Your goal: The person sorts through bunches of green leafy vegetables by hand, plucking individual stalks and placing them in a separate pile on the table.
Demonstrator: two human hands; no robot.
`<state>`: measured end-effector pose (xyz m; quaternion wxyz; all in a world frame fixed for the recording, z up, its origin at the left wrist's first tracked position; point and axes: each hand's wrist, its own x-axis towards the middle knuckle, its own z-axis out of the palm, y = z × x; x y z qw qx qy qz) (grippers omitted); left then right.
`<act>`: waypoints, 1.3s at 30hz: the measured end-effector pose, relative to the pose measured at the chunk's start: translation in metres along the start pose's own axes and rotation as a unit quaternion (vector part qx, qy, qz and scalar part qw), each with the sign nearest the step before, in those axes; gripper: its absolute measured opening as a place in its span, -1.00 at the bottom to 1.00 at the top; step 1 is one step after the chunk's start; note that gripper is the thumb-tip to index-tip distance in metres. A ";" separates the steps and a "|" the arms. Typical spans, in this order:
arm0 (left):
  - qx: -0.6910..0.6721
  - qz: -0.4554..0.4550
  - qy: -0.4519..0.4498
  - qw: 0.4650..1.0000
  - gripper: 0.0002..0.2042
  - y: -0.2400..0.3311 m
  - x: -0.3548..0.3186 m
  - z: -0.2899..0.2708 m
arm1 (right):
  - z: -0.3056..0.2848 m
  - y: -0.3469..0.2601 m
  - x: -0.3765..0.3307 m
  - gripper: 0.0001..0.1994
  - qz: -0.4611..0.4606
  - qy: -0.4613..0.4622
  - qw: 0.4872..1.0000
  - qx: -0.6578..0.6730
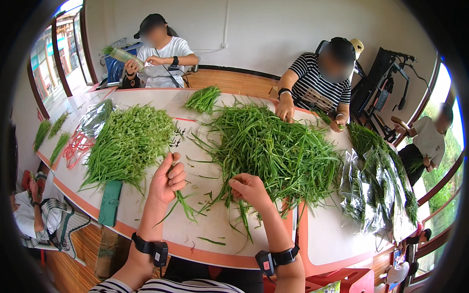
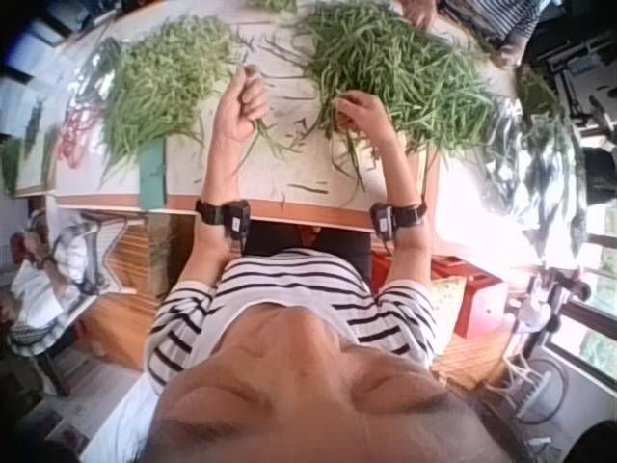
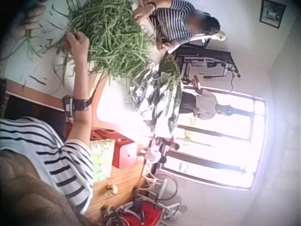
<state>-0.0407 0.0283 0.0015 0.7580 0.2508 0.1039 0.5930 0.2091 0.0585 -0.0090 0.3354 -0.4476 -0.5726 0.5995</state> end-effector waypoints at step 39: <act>0.128 -0.132 0.092 0.979 -0.76 -0.043 0.016 -0.015 | 0.031 -0.005 0.053 -0.65 -0.174 0.197 0.758 -0.597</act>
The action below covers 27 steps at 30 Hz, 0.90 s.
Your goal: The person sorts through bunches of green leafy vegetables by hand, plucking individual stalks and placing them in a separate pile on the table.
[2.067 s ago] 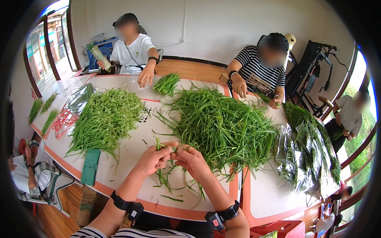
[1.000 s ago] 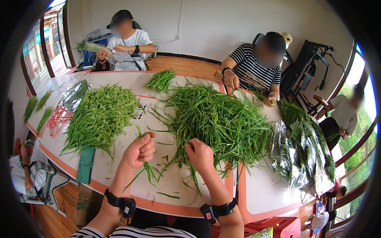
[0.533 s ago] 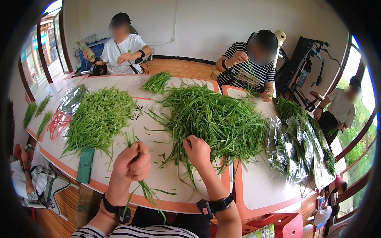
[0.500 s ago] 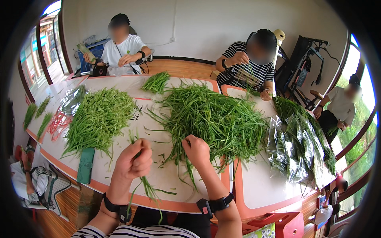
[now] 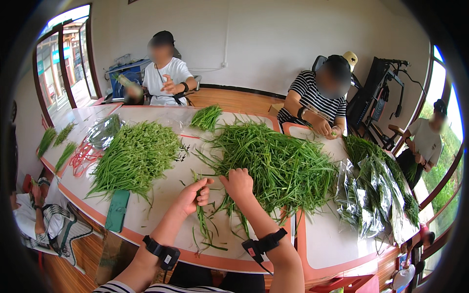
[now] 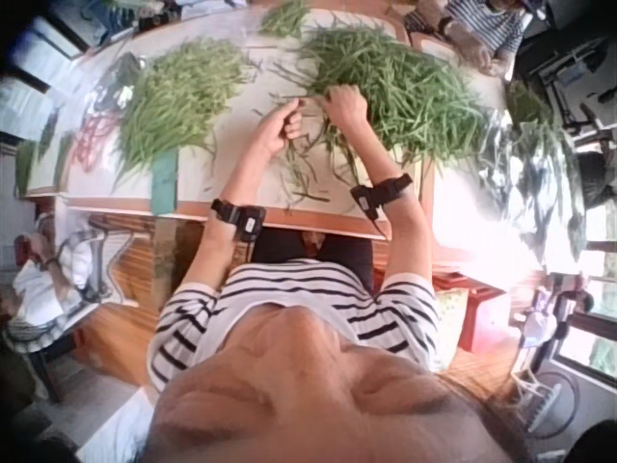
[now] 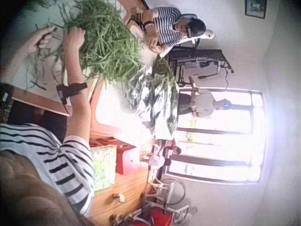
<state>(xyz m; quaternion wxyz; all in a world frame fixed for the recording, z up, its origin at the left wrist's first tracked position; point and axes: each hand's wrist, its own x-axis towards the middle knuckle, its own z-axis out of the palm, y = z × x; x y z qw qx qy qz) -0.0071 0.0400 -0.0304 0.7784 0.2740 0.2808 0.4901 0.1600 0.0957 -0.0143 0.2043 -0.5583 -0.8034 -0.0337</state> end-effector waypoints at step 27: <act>0.015 -0.032 0.024 0.999 -0.73 0.001 -0.008 0.014 | -0.031 0.004 -0.066 -0.71 0.090 -0.202 0.745 0.629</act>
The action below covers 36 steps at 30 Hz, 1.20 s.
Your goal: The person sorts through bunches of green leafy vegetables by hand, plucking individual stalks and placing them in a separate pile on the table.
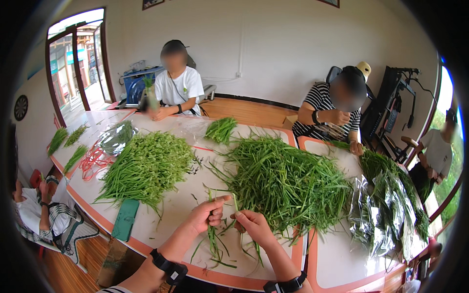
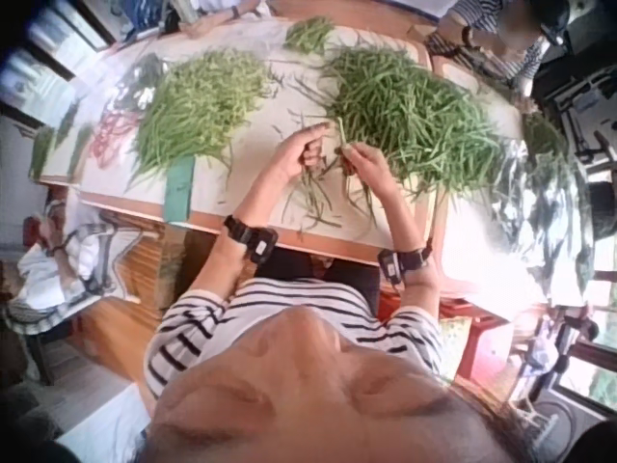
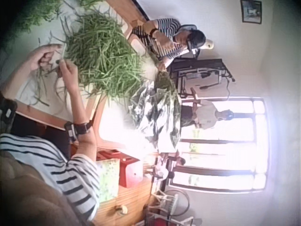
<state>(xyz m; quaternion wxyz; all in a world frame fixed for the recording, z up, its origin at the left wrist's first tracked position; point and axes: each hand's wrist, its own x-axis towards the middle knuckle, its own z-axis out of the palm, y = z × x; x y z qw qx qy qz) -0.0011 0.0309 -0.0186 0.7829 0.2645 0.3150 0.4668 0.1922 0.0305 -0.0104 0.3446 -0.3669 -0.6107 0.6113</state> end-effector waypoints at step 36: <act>0.076 -0.041 -0.013 0.996 -0.75 -0.004 -0.007 0.012 | 0.002 0.013 0.001 -0.75 0.001 -0.023 0.998 -0.058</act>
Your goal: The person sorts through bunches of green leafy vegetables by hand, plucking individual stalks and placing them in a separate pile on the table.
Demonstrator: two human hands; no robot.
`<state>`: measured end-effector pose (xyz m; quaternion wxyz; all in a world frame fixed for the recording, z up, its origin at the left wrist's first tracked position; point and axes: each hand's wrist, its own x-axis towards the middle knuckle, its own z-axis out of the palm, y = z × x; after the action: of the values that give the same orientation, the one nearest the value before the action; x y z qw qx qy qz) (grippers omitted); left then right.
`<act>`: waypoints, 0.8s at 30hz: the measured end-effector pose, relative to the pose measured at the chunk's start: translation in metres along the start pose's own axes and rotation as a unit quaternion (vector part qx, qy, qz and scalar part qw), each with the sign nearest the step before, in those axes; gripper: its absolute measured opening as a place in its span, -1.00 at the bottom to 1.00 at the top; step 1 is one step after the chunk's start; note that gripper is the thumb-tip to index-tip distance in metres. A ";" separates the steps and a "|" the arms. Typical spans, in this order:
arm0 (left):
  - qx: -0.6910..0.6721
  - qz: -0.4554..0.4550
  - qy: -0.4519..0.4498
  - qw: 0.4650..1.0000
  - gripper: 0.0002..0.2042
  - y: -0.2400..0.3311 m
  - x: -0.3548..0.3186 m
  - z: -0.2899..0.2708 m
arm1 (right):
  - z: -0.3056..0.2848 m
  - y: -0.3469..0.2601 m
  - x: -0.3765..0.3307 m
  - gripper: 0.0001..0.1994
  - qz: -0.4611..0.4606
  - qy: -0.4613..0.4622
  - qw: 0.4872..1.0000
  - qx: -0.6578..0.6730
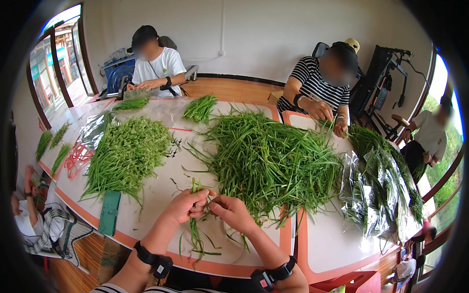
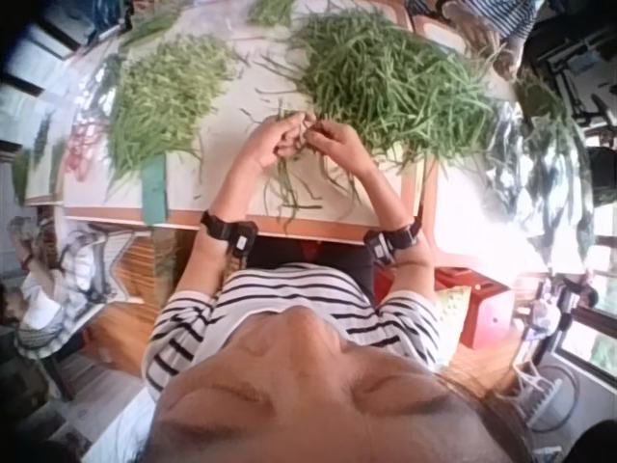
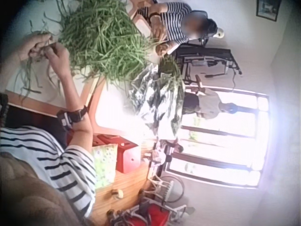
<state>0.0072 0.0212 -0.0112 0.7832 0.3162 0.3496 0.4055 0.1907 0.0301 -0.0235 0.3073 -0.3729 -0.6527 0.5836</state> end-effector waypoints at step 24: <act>0.048 0.083 0.062 0.993 -0.69 0.005 -0.001 0.001 | -0.003 0.002 -0.002 -0.73 0.011 -0.022 0.999 -0.030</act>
<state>0.0053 0.0222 -0.0062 0.7076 0.3556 0.3887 0.4709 0.1950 0.0297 -0.0246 0.2753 -0.3759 -0.6722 0.5753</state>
